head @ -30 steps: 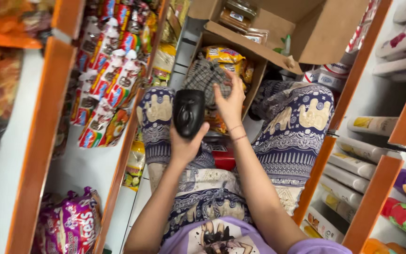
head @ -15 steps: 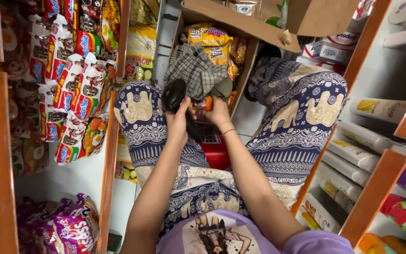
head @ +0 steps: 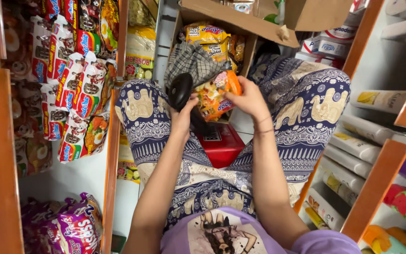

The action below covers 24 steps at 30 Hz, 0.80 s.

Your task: The person sits on the floor in a narrow aisle and repeatedly picks up instant noodle packets from a cardboard box, scans them with a handheld barcode scanner, and places them onto the adjacent shelf. The person also wipes the packets with a cloth before scanning.

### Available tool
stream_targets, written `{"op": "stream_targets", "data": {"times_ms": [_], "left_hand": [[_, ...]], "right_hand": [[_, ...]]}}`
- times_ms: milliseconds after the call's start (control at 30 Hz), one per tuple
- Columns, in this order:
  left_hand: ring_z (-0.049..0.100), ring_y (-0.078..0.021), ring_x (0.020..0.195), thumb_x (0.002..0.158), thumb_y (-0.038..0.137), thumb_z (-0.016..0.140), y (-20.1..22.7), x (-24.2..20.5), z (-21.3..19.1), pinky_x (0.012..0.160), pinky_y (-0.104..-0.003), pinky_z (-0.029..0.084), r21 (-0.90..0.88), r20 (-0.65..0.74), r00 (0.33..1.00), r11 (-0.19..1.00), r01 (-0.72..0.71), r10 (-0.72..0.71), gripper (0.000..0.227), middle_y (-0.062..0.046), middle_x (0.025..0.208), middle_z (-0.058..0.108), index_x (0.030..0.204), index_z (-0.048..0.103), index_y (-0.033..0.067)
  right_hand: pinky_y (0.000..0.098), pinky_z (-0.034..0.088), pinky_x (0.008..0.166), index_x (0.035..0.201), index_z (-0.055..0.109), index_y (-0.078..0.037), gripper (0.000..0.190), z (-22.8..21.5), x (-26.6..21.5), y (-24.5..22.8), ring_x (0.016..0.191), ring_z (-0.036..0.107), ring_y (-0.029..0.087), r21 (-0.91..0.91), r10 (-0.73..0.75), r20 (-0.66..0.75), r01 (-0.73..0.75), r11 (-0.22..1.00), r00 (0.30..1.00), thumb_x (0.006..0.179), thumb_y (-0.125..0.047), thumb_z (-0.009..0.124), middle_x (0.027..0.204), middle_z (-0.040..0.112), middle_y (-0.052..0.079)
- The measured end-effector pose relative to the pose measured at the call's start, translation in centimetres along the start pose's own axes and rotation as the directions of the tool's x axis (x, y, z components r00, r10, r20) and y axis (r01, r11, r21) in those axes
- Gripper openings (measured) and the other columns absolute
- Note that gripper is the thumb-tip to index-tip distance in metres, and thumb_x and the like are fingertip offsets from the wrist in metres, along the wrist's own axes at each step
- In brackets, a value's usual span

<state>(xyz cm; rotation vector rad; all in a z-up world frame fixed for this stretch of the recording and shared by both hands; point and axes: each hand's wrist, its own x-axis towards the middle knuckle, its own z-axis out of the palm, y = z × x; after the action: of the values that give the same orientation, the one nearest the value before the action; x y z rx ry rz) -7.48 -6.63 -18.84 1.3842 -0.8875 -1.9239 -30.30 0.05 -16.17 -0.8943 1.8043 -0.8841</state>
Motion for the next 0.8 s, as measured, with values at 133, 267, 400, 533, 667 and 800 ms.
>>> {"op": "stream_targets", "data": {"times_ms": [133, 267, 400, 533, 667, 800], "left_hand": [[0.061, -0.0161, 0.108, 0.086, 0.012, 0.072, 1.9, -1.4, -0.2, 0.094, -0.033, 0.05, -0.191, 0.212, 0.973, 0.972, 0.138, -0.096, 0.035, -0.003, 0.114, 0.069, 0.12, 0.07, 0.004], [0.057, -0.0187, 0.109, 0.085, 0.011, 0.078, 3.9, -4.8, 0.4, 0.096, -0.034, 0.047, -0.068, 0.255, 0.955, 0.988, -0.136, 0.149, 0.04, -0.007, 0.119, 0.066, 0.123, 0.069, 0.0024], [0.059, -0.0217, 0.12, 0.072, 0.026, 0.084, 8.6, -10.5, 1.5, 0.105, -0.036, 0.048, 0.193, 0.28, 0.837, 0.827, -0.528, 0.469, 0.076, -0.008, 0.128, 0.056, 0.135, 0.045, 0.0074], [0.048, -0.0362, 0.136, 0.072, 0.024, 0.083, 12.2, -14.3, 1.7, 0.123, -0.047, 0.032, 0.28, 0.385, 0.542, 0.466, -0.84, 0.747, 0.057, -0.02, 0.138, 0.049, 0.12, 0.059, 0.004], [0.054, -0.0394, 0.141, 0.08, 0.015, 0.083, 12.9, -16.2, 0.1, 0.132, -0.06, 0.023, 0.341, 0.449, 0.425, 0.289, -0.895, 0.786, 0.034, -0.021, 0.139, 0.06, 0.109, 0.072, 0.0007], [0.059, -0.0358, 0.138, 0.087, 0.012, 0.079, 12.7, -17.5, -1.1, 0.131, -0.064, 0.023, 0.282, 0.494, 0.309, 0.187, -0.941, 0.812, 0.029, -0.016, 0.134, 0.066, 0.11, 0.071, -0.0032]], "right_hand": [[0.0277, 0.056, 0.092, 0.131, 0.058, 0.0, 0.047, -2.7, -2.2, -2.9, 0.105, 0.066, 0.011, 0.352, -0.134, 0.096, 0.092, 0.931, 0.986, 0.086, 0.004, 0.073, 0.116, 0.07, 0.002], [0.0252, 0.052, 0.104, 0.136, 0.055, -0.002, 0.054, -3.0, -3.4, -3.6, 0.117, 0.062, 0.009, 0.542, -0.264, 0.122, 0.159, 0.825, 0.957, 0.085, 0.009, 0.069, 0.126, 0.066, 0.0], [0.0329, 0.052, 0.1, 0.142, 0.056, 0.004, 0.049, -0.7, -4.0, -3.1, 0.118, 0.06, 0.019, 0.673, -0.224, 0.083, 0.112, 0.731, 0.971, 0.094, 0.011, 0.065, 0.13, 0.065, 0.01], [0.0482, 0.045, 0.113, 0.156, 0.041, -0.002, 0.071, -0.1, -5.6, -6.3, 0.143, 0.047, 0.028, 0.911, -0.349, 0.277, -0.13, 0.39, 0.895, 0.091, -0.015, 0.064, 0.155, 0.049, 0.012], [0.0605, 0.034, 0.122, 0.16, 0.03, -0.004, 0.09, 0.4, -8.2, -10.7, 0.149, 0.038, 0.042, 0.932, -0.479, 0.355, -0.347, 0.108, 0.803, 0.088, -0.041, 0.07, 0.162, 0.035, 0.023], [0.0579, 0.032, 0.122, 0.156, 0.038, -0.003, 0.08, 1.9, -9.6, -12.2, 0.15, 0.034, 0.047, 0.941, -0.552, 0.305, -0.335, 0.049, 0.776, 0.094, -0.036, 0.074, 0.166, 0.029, 0.031]]}}
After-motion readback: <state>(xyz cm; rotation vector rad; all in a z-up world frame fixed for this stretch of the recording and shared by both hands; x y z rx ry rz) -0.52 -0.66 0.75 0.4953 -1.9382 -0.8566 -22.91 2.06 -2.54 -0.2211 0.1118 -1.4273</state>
